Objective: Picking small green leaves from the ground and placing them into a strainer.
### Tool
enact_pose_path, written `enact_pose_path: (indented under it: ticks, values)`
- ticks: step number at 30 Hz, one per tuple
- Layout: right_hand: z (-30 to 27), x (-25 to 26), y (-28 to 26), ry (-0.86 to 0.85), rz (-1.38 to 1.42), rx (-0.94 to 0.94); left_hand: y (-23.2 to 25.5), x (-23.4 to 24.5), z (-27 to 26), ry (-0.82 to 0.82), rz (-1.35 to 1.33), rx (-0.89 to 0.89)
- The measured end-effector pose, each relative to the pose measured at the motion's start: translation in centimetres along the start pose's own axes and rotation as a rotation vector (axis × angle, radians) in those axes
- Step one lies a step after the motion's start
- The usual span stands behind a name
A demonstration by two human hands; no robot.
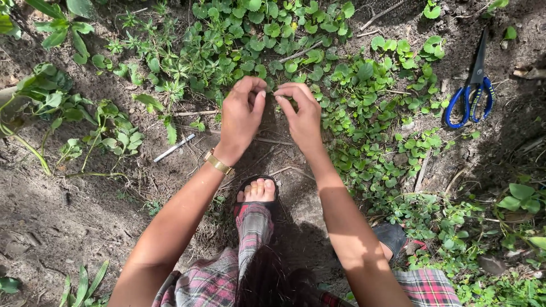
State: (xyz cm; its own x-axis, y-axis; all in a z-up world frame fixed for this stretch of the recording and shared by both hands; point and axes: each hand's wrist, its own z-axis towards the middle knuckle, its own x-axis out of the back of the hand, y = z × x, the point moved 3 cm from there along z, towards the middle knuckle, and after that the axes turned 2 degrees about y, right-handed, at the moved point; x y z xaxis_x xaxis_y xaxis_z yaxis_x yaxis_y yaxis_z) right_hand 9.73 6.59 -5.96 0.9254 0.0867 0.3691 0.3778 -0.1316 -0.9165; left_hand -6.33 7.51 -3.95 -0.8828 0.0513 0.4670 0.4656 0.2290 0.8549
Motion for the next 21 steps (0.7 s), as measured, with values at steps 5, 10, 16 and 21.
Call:
enact_pose_path:
  ticks: [5,10,16,21]
  values:
    - [-0.7,0.2,3.3,-0.076,0.425,-0.341,-1.2,0.4,0.3,0.005,0.033,-0.018]
    - [3.3,1.0,-1.6,-0.07,0.25,-0.277,0.6,0.7,0.4,-0.007,0.272,-0.105]
    - [5.2,-0.5,-2.0,-0.104,-0.239,0.095,0.6,0.3,1.1,-0.029,0.484,-0.211]
    - [4.3,0.0,-1.0,-0.114,-0.179,0.204,0.2,0.3,1.1,-0.005,0.334,-0.189]
